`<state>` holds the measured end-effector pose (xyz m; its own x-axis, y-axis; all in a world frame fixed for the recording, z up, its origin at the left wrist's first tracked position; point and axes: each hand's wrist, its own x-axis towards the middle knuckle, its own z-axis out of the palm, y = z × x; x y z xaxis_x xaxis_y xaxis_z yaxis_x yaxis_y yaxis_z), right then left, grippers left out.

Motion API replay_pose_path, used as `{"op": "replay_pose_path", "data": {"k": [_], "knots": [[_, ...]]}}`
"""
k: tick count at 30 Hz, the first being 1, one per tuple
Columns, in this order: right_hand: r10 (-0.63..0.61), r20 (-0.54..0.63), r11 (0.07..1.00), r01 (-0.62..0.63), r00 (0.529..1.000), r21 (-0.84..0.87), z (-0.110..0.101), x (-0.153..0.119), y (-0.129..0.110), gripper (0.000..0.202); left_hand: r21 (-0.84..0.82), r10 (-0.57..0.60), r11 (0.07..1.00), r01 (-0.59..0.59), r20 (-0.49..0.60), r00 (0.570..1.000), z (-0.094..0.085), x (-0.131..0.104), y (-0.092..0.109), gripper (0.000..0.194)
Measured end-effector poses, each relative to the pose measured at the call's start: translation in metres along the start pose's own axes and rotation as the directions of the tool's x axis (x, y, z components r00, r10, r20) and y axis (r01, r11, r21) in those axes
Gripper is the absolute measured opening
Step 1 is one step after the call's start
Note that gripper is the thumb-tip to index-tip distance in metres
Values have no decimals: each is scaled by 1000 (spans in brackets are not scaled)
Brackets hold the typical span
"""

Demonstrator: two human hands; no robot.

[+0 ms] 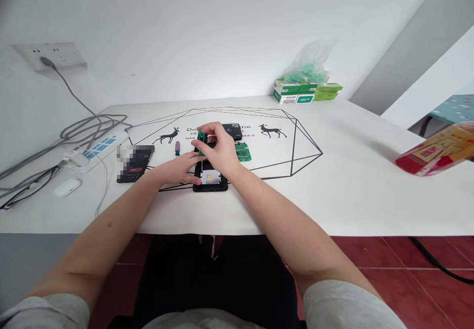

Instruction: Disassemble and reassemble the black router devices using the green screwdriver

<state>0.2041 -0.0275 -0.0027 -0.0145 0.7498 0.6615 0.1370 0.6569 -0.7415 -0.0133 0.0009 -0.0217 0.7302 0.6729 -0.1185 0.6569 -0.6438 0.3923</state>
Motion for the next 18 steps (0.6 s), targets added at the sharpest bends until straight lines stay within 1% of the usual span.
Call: {"op": "replay_pose_path", "data": {"k": [2, 4, 6, 9, 13, 15, 18], "knots": [[3, 14, 999, -4, 1000, 49, 1, -2, 2, 31, 5, 9, 1000, -9, -7, 1000, 0, 0, 1, 99], [-2, 56, 994, -3, 998, 107, 1, -3, 4, 34, 11, 7, 1000, -7, -5, 1000, -1, -1, 2, 99], [-16, 100, 993, 3, 995, 120, -1, -3, 5, 39, 14, -4, 1000, 4, 1, 1000, -2, -1, 3, 99], [-78, 137, 997, 73, 988, 40, -5, -2, 3, 40, 16, -7, 1000, 7, -1, 1000, -2, -1, 4, 97], [-211, 114, 967, 224, 971, -122, -8, 1, 0, 36, 28, -12, 1000, 12, -6, 1000, -1, 0, 3, 99], [-237, 90, 957, 249, 967, -148, -10, 2, 0, 36, 30, -15, 999, 15, -5, 1000, 0, 1, 2, 99], [-253, 79, 957, 261, 964, -124, -10, 2, 1, 32, 24, -11, 1000, 11, -4, 1000, 0, 0, 2, 98]]}}
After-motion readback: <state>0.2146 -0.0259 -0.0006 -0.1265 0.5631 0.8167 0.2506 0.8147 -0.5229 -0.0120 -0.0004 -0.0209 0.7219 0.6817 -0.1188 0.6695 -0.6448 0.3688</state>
